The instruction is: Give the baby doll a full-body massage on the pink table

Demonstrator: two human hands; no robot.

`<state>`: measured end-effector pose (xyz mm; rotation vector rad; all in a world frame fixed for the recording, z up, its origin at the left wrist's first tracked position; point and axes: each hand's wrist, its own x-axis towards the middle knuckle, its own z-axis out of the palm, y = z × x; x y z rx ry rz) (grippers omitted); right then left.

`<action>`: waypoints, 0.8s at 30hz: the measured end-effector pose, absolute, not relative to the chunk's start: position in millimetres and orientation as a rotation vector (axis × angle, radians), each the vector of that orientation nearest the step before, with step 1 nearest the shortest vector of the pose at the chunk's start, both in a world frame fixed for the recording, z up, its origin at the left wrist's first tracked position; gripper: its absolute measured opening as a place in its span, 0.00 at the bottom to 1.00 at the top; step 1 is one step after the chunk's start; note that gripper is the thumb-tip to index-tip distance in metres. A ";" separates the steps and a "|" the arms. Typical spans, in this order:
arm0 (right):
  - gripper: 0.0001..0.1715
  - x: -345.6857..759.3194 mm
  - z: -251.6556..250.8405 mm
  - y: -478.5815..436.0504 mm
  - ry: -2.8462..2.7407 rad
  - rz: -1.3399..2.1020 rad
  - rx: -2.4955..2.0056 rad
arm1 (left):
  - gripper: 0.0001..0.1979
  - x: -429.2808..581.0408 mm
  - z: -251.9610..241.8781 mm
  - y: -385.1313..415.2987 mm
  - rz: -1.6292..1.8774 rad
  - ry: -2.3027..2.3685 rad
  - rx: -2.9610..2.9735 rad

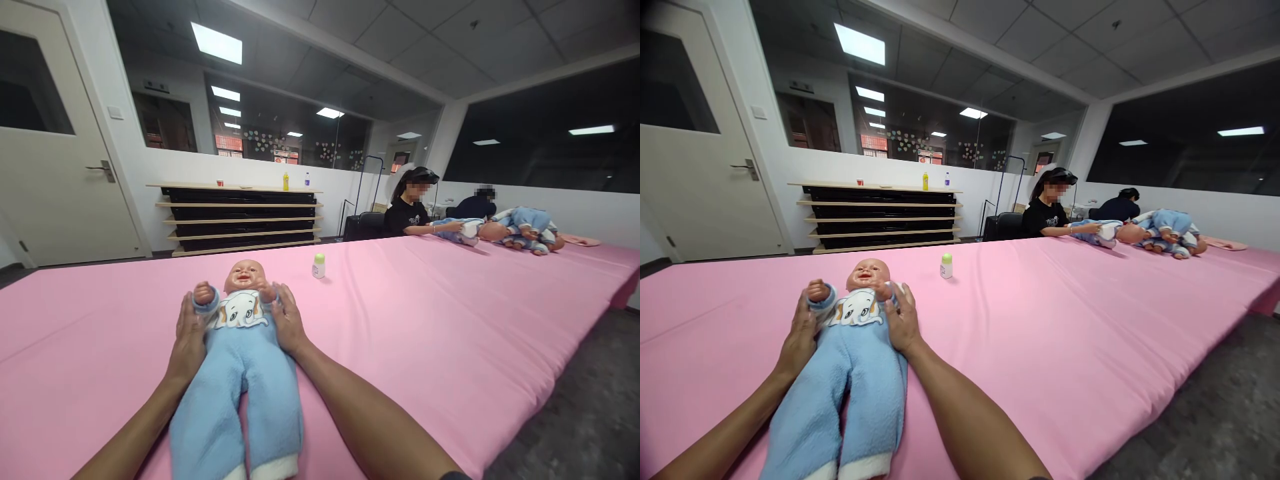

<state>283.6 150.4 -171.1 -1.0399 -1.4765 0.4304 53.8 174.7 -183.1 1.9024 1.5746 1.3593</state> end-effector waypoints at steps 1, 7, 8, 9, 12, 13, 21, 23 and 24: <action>0.27 282.2 -170.1 149.4 -1.520 0.445 -1.036 | 0.33 55.3 -183.3 176.3 1.344 1.541 1.906; 0.21 277.0 -168.3 150.3 -1.602 0.451 -0.993 | 0.32 59.1 -181.0 176.6 1.206 1.404 2.067; 0.20 276.0 -168.5 150.5 -1.611 0.440 -0.996 | 0.32 59.9 -180.2 175.5 1.175 1.415 2.071; 0.19 275.1 -168.6 150.5 -1.618 0.430 -0.998 | 0.32 60.8 -179.4 174.5 1.157 1.435 2.070; 0.23 273.6 -168.6 148.7 -1.600 0.403 -0.980 | 0.32 63.4 -177.1 171.0 1.182 1.462 2.064; 0.26 273.9 -168.7 147.8 -1.564 0.394 -0.974 | 0.32 63.9 -176.1 169.6 1.219 1.469 2.040; 0.32 298.6 -179.2 160.5 -0.846 0.448 -1.239 | 0.35 52.2 -164.1 160.3 1.744 1.716 1.497; 0.32 300.7 -179.4 163.3 -0.829 0.450 -1.238 | 0.35 50.6 -163.7 160.1 1.768 1.730 1.446; 0.32 299.5 -178.3 162.9 -0.858 0.451 -1.214 | 0.35 51.1 -164.1 160.3 1.756 1.705 1.461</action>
